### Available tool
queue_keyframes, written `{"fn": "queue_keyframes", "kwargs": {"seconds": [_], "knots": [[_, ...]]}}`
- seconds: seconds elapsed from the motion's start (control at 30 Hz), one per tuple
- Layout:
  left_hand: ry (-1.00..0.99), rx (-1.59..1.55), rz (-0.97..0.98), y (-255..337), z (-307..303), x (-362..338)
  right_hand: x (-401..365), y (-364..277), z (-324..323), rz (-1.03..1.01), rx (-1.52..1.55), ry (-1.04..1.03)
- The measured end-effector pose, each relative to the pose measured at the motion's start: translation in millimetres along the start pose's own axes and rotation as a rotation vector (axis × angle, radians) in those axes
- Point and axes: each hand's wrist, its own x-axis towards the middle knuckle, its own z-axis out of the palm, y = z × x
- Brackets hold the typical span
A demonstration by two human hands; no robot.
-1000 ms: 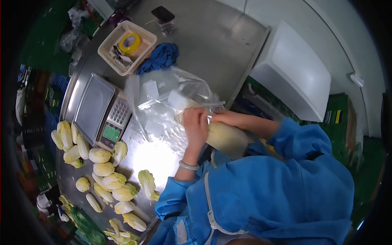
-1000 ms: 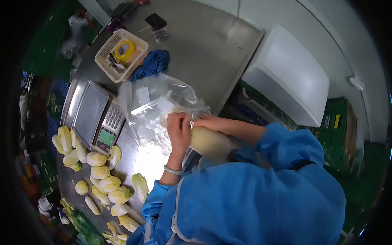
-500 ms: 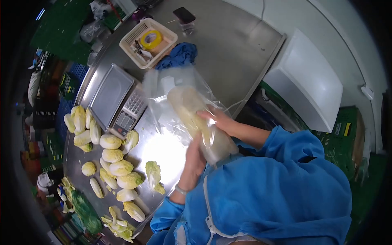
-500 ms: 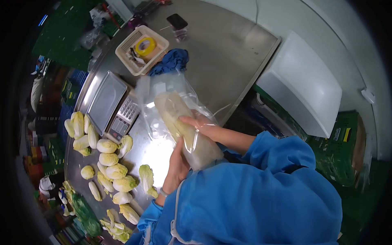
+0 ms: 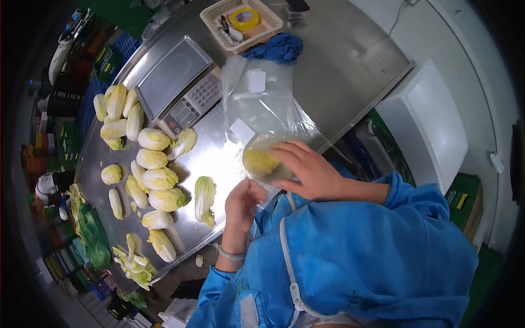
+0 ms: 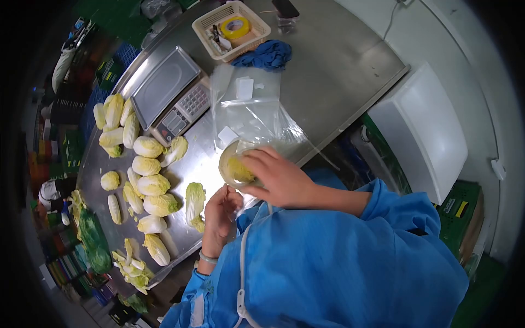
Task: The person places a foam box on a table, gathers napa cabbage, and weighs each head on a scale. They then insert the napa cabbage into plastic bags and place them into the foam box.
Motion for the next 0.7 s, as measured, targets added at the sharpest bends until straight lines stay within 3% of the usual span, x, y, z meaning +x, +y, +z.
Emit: {"fn": "queue_keyframes", "kwargs": {"seconds": [0.03,0.13,0.2,0.3,0.37,0.4,0.47,0.53,0.6,0.7], "knots": [[0.010,-0.035,-0.011,-2,-3,0,6,-10,6,-0.159,-0.159,0.131],[0.008,-0.099,-0.016,-4,-11,-2,24,-9,26,-0.333,-0.458,-0.201],[-0.003,-0.139,0.016,-2,-16,-3,32,-21,16,-0.381,-0.500,-0.229],[-0.101,-0.223,0.017,-4,-40,0,21,-58,-81,-0.410,-0.426,0.494],[-0.057,-0.203,-0.018,3,-37,-5,16,-70,-118,-0.444,0.058,0.870],[-0.071,-0.211,-0.011,4,-37,-5,21,-73,-123,-0.465,0.072,0.838],[-0.100,-0.220,-0.003,4,-38,-7,34,-39,-112,-0.498,-0.482,0.481],[-0.083,-0.188,0.009,1,-38,-7,49,10,-81,-0.493,-0.637,0.122],[-0.110,-0.171,0.044,1,-42,-4,55,45,-36,-0.416,-0.947,0.030],[-0.203,-0.175,0.092,-7,-48,4,57,94,26,-0.066,0.051,-0.214]]}}
